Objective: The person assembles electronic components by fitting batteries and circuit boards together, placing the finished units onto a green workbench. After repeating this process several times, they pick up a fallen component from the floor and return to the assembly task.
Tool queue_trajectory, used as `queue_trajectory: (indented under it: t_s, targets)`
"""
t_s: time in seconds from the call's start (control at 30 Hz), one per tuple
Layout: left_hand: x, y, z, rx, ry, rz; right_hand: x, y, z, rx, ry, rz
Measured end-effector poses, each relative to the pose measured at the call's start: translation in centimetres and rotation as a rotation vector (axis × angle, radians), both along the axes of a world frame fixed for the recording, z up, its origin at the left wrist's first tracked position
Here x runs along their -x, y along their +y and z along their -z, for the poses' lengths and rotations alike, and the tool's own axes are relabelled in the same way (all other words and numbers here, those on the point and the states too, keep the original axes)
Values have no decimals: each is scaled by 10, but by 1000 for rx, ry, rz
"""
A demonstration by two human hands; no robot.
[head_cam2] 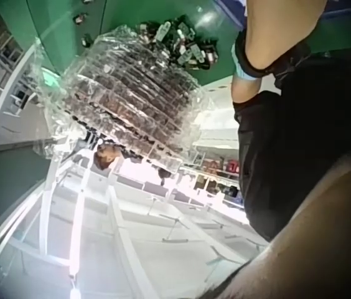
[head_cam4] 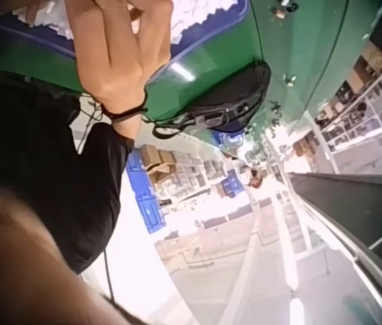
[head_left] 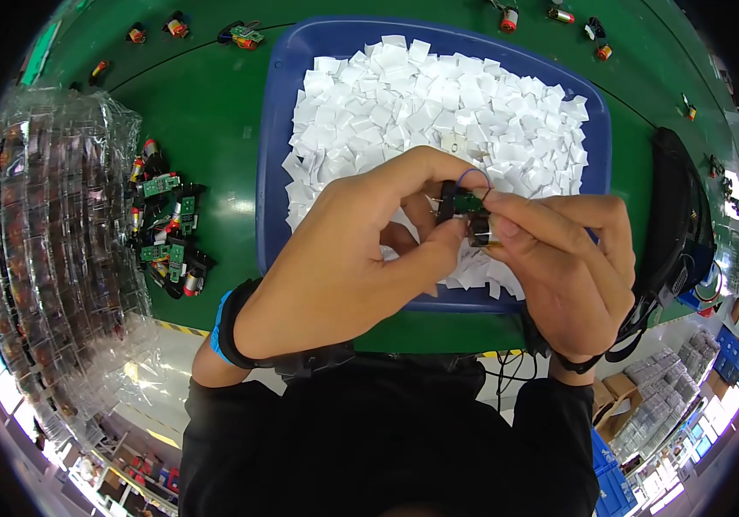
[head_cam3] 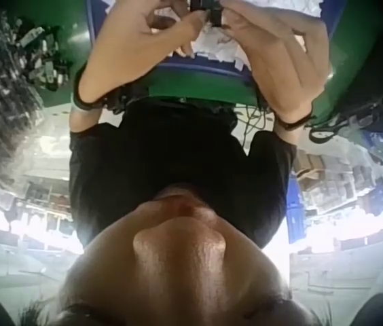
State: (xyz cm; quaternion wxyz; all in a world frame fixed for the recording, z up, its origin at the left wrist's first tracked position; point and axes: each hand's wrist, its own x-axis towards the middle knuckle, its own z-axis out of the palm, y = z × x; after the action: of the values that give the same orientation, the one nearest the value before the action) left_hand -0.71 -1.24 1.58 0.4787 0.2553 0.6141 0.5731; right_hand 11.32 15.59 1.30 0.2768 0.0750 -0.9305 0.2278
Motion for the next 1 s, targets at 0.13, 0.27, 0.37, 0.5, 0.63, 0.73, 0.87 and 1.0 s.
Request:
queue_trajectory:
  t_s: [0.13,0.27,0.37,0.5,0.63,0.73,0.87,1.0]
  targets:
    - [-1,2,3,-74,51,-22,5,0,-1,-18,58,39]
    - [-3,4,0,-165,19,-107,5,6,-19,-85,106,10]
    - [-6,6,2,-237,23,-174,-5,11,-25,370,-47,19]
    - [-9,9,8,-340,136,-220,-7,7,-14,542,-147,-34]
    - [-12,12,14,-362,294,-199,-3,4,-6,540,-3,-67]
    - [-12,13,16,-386,420,-182,1,6,-3,555,34,-111]
    - [-17,14,17,-423,521,-249,-4,0,-4,814,-55,-105]
    - [-16,14,11,-319,767,-267,-4,-8,-10,1137,-95,-42]
